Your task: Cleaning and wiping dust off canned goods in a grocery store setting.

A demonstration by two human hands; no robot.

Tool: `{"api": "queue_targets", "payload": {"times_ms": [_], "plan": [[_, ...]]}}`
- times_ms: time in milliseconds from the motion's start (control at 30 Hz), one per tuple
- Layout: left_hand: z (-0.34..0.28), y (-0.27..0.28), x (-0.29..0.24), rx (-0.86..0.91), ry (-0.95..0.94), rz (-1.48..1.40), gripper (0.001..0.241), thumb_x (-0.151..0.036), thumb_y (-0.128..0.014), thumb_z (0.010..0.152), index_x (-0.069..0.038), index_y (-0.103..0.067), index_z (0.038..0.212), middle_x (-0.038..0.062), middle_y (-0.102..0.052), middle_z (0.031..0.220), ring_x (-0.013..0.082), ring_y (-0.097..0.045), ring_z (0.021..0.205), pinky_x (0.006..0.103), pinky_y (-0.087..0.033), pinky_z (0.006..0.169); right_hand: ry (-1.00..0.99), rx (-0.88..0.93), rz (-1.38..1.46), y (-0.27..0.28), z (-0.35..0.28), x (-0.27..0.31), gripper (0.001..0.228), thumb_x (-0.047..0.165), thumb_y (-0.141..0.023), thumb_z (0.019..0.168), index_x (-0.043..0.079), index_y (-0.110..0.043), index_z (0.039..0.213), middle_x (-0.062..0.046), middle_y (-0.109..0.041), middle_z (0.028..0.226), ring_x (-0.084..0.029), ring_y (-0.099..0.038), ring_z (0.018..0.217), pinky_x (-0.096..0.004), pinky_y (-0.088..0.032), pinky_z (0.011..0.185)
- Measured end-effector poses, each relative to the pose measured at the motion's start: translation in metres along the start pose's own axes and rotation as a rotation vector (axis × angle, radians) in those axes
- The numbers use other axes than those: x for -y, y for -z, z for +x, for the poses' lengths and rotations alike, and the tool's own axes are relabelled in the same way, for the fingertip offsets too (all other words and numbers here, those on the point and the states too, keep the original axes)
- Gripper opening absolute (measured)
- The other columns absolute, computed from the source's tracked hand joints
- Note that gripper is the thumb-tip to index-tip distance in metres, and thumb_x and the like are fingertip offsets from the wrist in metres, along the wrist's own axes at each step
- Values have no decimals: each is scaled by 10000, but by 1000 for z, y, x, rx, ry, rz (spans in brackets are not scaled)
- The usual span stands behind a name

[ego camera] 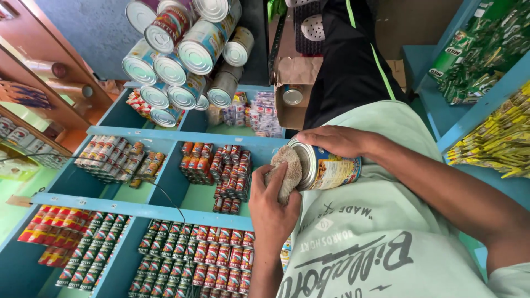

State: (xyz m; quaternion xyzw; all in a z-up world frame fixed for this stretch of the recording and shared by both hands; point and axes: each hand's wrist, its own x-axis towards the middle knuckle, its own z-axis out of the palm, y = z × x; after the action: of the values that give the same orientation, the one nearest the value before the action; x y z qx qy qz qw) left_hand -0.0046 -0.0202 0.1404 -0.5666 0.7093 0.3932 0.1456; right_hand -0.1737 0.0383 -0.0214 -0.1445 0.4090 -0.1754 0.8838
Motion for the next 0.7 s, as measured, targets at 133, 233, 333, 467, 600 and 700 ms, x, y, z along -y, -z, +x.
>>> {"api": "queue_targets", "payload": {"times_ms": [133,233,333,467,600,700], "plan": [[7,2,-4,2,-7,-8,546,-87,-699,695,-77,-705,1241,179,-609,1233,334,-647,1011,393,-560,831,-43,-17,2,3,-3,6,599,490,-400,962,47,-732,1190,-28,-781,1136,-137,-656,907,-304,-539,857],[10,4,-5,6,-3,-11,544,-91,-695,696,-80,-705,1240,181,-612,1239,340,-652,1011,401,-563,843,-27,-9,21,4,-2,7,588,481,-400,962,49,-734,1180,-21,-772,1135,-136,-636,914,-307,-523,876],[13,5,-3,18,-2,-12,553,-95,-701,701,-92,-699,1254,178,-604,1251,340,-649,1030,398,-559,843,-62,-20,23,5,-1,6,576,472,-396,968,69,-733,1205,-9,-772,1164,-130,-650,937,-305,-530,886],[18,8,-4,27,-30,-75,532,-74,-695,696,-69,-703,1228,177,-604,1238,328,-653,1012,386,-562,838,-77,-42,40,6,-2,8,581,457,-398,972,46,-743,1198,-47,-785,1130,-149,-664,893,-310,-545,831],[16,-5,14,-54,-124,-43,527,-142,-674,695,-133,-748,1216,111,-603,1155,370,-701,1049,481,-586,881,42,8,-39,8,-14,16,607,519,-346,1048,144,-678,1390,-243,-731,1273,-415,-632,1269,-560,-396,1133],[16,-4,13,-53,-127,-50,540,-131,-667,694,-123,-747,1229,129,-607,1153,391,-695,1046,488,-581,888,47,13,-23,11,-9,6,642,543,-318,1049,145,-694,1384,-220,-760,1226,-390,-670,1230,-544,-403,1128]]}}
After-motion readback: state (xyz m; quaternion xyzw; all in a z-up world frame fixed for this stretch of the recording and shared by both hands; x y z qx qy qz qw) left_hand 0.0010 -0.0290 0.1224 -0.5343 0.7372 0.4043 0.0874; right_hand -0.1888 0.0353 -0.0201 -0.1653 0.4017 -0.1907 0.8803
